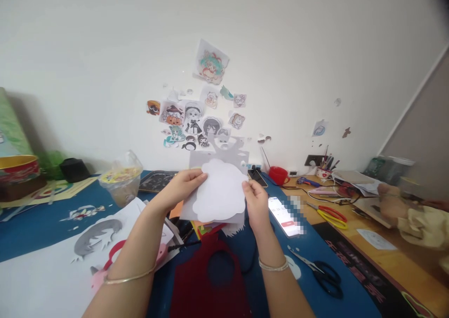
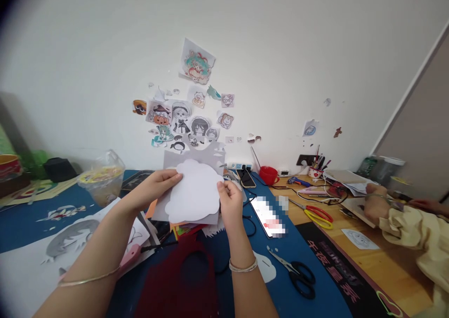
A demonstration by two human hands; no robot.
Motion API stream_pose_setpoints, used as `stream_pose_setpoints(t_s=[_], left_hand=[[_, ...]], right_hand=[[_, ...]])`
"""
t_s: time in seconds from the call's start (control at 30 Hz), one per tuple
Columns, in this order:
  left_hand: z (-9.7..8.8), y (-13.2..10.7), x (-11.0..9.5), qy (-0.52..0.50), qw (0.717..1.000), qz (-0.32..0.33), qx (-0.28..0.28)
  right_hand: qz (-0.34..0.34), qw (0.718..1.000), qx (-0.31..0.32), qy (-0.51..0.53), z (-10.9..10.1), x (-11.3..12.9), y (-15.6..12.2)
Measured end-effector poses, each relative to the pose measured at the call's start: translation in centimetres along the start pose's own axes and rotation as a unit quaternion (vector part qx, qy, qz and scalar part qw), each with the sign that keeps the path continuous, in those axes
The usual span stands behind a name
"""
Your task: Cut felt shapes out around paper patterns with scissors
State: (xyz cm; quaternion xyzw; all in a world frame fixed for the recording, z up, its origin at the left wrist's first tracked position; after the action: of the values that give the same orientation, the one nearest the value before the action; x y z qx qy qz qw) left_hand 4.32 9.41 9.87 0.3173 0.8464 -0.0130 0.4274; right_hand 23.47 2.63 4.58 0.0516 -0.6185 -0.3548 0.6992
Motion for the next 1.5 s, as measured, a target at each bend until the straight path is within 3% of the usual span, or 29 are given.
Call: stream_pose_setpoints(t_s=[0.17,0.27,0.43,0.6,0.73,0.8,0.87,0.93,1.0,1.07,1.1,1.17,1.23,1.33,1.43,1.5], left_hand=[[-0.1,0.1,0.2,-0.022,1.0,-0.01,0.006],[-0.1,0.0,0.2,-0.016,1.0,-0.002,0.021],[0.1,0.2,-0.2,0.061,0.998,0.021,-0.028],[0.0,0.4,0.1,0.09,0.994,-0.027,-0.054],[-0.3,0.8,1.7,0.133,0.986,-0.08,-0.06],[-0.3,1.2,2.8,0.177,0.976,-0.115,-0.058],[-0.1,1.5,3.6,0.235,0.959,-0.147,-0.049],[0.1,1.5,4.0,0.296,0.94,-0.167,-0.045],[0.3,1.3,3.7,0.348,0.919,-0.178,-0.046],[0.5,0.9,2.8,0.392,0.899,-0.191,-0.05],[0.6,0.7,2.3,0.411,0.888,-0.197,-0.054],[0.8,0.3,1.3,0.448,0.868,-0.203,-0.066],[1.0,0.0,0.3,0.483,0.853,-0.185,-0.073],[1.5,-0.3,-0.5,0.514,0.851,-0.098,-0.034],[2.8,-0.4,-0.5,0.511,0.85,-0.005,0.129],[4.0,-0.5,-0.5,0.52,0.829,0.005,0.208]], right_hand=[[0.009,1.0,0.015,-0.023,0.4,-0.4,0.0],[0.011,0.999,-0.011,-0.036,0.2,-1.0,0.3],[0.002,0.996,-0.076,-0.05,-0.4,-1.5,0.7],[-0.011,0.988,-0.149,-0.037,-1.4,-1.9,1.1],[-0.002,0.985,-0.172,0.017,-2.9,-1.9,1.6],[0.014,0.99,-0.136,0.045,-3.5,-1.3,1.7],[0.044,0.995,-0.061,0.061,-3.7,-0.3,1.6],[0.088,0.993,0.043,0.06,-3.4,0.8,1.1],[0.132,0.973,0.184,0.034,-2.3,1.7,0.1],[0.157,0.889,0.427,-0.048,-0.2,1.9,-1.4],[0.157,0.843,0.506,-0.087,0.8,1.7,-2.2],[0.161,0.784,0.579,-0.156,2.5,0.8,-3.3],[0.191,0.768,0.581,-0.187,3.4,-0.3,-3.9],[0.277,0.794,0.509,-0.186,2.8,-1.8,-3.5],[0.328,0.807,0.452,-0.192,1.0,-2.8,-2.6],[0.368,0.808,0.421,-0.183,0.2,-3.5,-2.2]])
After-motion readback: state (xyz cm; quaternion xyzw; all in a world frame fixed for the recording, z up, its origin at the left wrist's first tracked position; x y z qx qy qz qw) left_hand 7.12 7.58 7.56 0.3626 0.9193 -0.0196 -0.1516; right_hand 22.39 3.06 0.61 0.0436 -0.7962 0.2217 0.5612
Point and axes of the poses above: each hand's wrist, its own y-axis towards the middle knuckle, its own z-axis out of the palm, x = y × z, the point moved 2 cm from there along y, towards the middle knuckle, and after that the axes turned 12 degrees about y, right-handed, at the moved point
